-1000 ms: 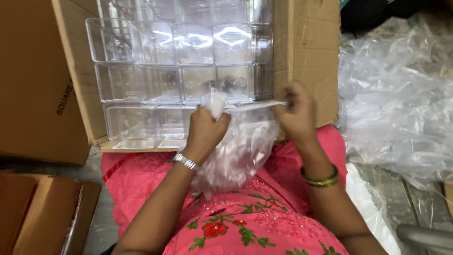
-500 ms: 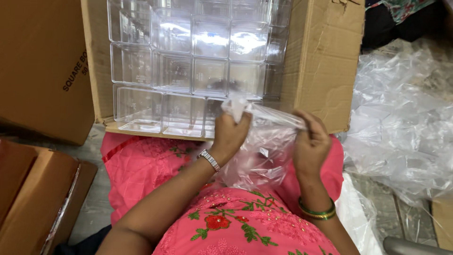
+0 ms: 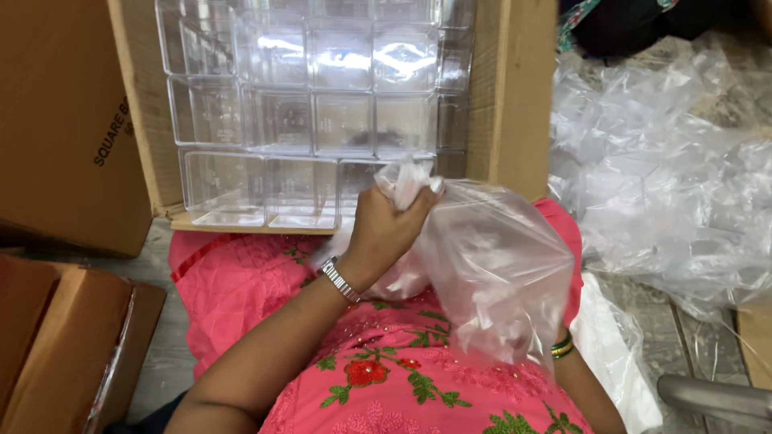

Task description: The person sits on the floor and packs clear plastic boxes one at a time into small plastic bags, twisting the bags closed. The bagged boxes are placed into a cardboard carton in front of them.

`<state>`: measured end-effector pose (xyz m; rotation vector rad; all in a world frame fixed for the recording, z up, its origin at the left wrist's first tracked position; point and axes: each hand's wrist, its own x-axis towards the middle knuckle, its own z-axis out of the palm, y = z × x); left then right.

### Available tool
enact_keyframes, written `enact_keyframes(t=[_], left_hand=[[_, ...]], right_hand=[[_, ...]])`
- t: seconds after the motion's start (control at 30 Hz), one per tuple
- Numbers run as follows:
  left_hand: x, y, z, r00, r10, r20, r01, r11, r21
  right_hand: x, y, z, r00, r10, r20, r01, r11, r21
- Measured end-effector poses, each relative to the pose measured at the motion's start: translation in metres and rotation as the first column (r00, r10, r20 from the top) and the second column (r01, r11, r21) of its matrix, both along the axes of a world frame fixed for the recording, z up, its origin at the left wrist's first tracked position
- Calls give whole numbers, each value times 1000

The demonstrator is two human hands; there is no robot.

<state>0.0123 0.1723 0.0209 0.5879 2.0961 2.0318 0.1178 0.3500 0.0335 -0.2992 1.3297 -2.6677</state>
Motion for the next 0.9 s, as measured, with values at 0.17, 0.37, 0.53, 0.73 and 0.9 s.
enact_keyframes(t=[0.17, 0.37, 0.53, 0.73, 0.9], left_hand=[[-11, 17, -33, 921, -74, -382, -109, 893, -436], [-7, 21, -26, 982, 14, -191, -75, 947, -313], [-20, -3, 0, 1000, -24, -10, 22, 990, -139], [-14, -10, 3, 979, -19, 201, 35, 997, -73], [-15, -4, 2, 984, -11, 176, 9, 1000, 17]], right_hand=[[28, -5, -13, 999, 47, -7, -46, 995, 83], [37, 60, -25, 856, -491, -163, 517, 822, 238], [11, 223, -100, -41, -939, -343, 959, -133, 250], [24, 292, -218, -259, -639, -724, 592, -697, 404], [-4, 307, -212, -183, -917, -355, 410, -399, 820]])
